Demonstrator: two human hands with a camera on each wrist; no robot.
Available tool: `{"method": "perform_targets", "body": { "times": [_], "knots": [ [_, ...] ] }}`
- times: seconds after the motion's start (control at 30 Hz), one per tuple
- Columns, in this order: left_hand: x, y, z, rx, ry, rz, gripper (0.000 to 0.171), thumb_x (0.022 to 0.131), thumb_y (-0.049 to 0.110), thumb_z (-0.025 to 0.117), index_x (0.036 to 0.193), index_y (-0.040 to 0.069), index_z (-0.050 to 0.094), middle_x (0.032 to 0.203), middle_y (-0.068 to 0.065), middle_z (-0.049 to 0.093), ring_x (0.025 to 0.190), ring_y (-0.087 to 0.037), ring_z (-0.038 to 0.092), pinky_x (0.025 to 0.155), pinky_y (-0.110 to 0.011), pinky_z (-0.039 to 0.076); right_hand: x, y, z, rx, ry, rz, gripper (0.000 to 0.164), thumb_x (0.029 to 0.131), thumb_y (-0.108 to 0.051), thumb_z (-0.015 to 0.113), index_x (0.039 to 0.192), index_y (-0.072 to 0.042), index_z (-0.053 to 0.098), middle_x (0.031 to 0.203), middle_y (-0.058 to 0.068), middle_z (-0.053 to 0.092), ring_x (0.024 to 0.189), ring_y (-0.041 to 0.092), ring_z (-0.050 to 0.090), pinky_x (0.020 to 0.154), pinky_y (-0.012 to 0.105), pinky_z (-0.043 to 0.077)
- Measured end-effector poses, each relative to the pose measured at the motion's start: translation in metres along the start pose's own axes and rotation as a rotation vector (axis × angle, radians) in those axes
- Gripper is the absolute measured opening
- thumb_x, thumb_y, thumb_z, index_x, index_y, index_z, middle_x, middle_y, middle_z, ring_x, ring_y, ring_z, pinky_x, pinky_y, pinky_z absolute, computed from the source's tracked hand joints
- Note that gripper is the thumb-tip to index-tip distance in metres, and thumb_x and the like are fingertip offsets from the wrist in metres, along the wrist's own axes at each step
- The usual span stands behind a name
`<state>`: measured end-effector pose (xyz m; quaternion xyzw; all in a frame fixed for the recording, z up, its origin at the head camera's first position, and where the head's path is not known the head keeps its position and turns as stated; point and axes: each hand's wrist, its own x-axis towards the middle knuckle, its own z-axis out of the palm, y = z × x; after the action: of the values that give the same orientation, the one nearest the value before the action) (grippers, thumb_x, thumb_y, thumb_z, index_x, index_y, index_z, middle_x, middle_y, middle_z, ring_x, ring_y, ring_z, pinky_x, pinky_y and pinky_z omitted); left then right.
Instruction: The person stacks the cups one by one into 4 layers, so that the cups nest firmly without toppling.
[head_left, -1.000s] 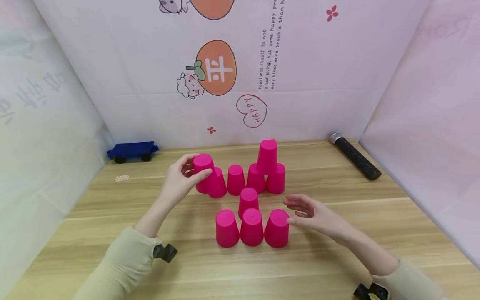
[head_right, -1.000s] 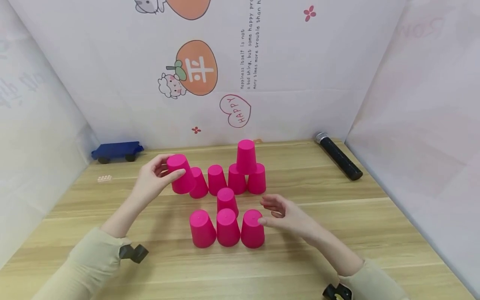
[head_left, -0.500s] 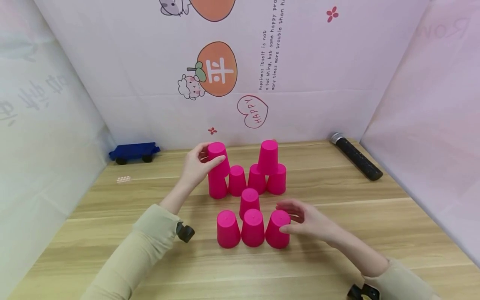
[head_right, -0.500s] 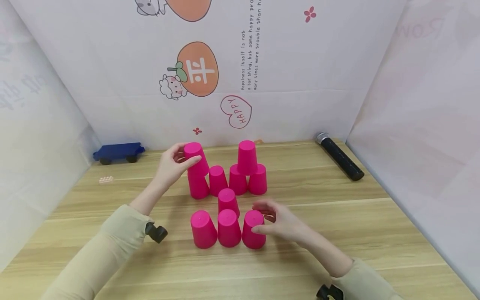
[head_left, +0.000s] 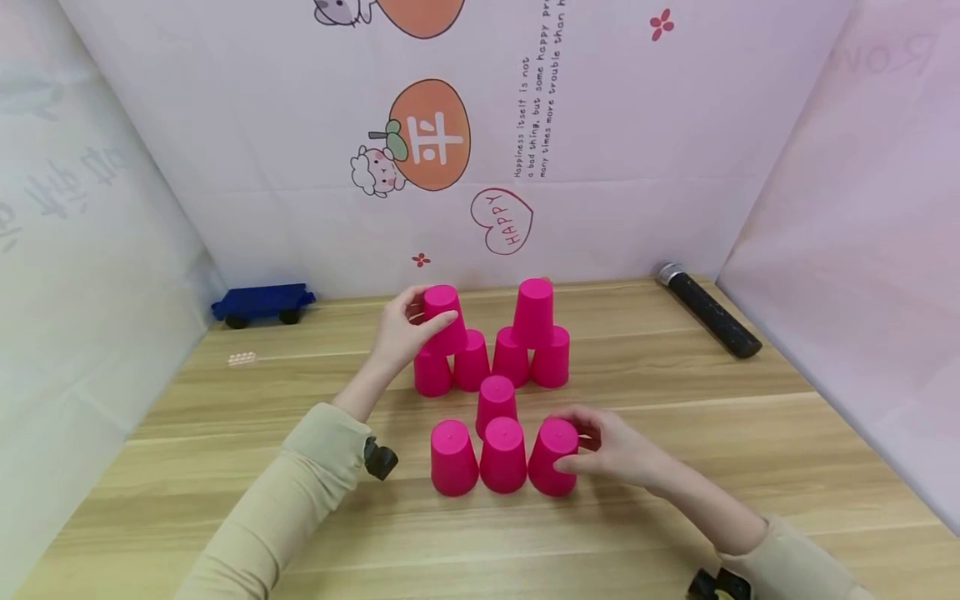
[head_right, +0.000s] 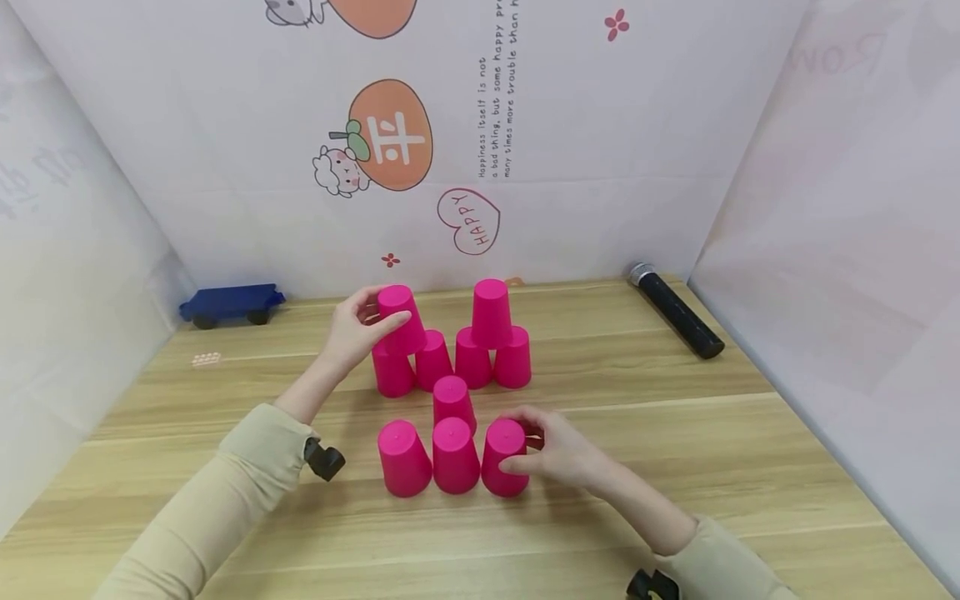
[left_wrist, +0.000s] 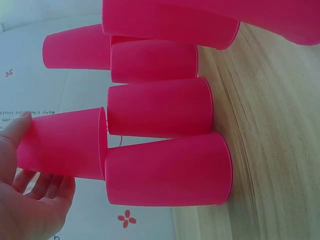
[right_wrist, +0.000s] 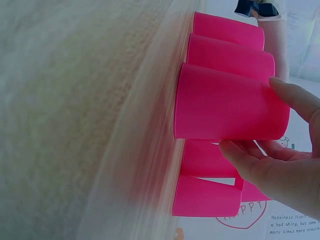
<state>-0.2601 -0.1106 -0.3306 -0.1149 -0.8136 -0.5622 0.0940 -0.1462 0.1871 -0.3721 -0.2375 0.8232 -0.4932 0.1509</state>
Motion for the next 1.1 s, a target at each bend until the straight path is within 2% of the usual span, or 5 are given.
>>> {"method": "perform_targets", "body": {
  "times": [0.33, 0.53, 0.8, 1.1],
  "knots": [
    [0.002, 0.000, 0.000, 0.015, -0.002, -0.011, 0.053, 0.081, 0.031, 0.074, 0.126, 0.011, 0.054, 0.120, -0.011, 0.061, 0.111, -0.027, 0.058, 0.098, -0.039, 0.049, 0.001, -0.004, 0.000, -0.018, 0.007, -0.028, 0.053, 0.079, -0.015, 0.075, 0.122, 0.005, 0.050, 0.111, 0.015, 0.061, 0.104, 0.025, 0.057, 0.088, 0.021, 0.050],
    [0.003, -0.002, 0.001, 0.022, -0.010, -0.017, 0.054, 0.081, 0.030, 0.074, 0.127, 0.012, 0.053, 0.120, -0.010, 0.060, 0.111, -0.027, 0.058, 0.098, -0.039, 0.049, 0.000, -0.005, 0.001, -0.009, 0.010, -0.042, 0.049, 0.079, -0.014, 0.075, 0.117, 0.004, 0.051, 0.108, 0.014, 0.061, 0.100, 0.021, 0.058, 0.086, 0.017, 0.049],
    [0.001, -0.002, 0.001, 0.028, -0.011, -0.027, 0.054, 0.082, 0.028, 0.073, 0.128, 0.012, 0.052, 0.121, -0.010, 0.059, 0.112, -0.027, 0.058, 0.098, -0.039, 0.050, -0.001, -0.003, 0.001, -0.005, 0.021, -0.066, 0.048, 0.079, -0.014, 0.075, 0.117, 0.005, 0.051, 0.107, 0.015, 0.061, 0.097, 0.014, 0.058, 0.085, 0.018, 0.050],
    [-0.008, -0.005, -0.004, 0.012, -0.062, -0.024, 0.062, 0.083, 0.026, 0.072, 0.135, 0.009, 0.044, 0.131, -0.012, 0.054, 0.122, -0.029, 0.052, 0.105, -0.042, 0.043, -0.007, -0.006, -0.008, -0.047, 0.097, -0.036, 0.048, 0.080, -0.018, 0.075, 0.118, 0.002, 0.053, 0.109, 0.012, 0.063, 0.100, 0.014, 0.060, 0.088, 0.020, 0.051]
  ]
}}
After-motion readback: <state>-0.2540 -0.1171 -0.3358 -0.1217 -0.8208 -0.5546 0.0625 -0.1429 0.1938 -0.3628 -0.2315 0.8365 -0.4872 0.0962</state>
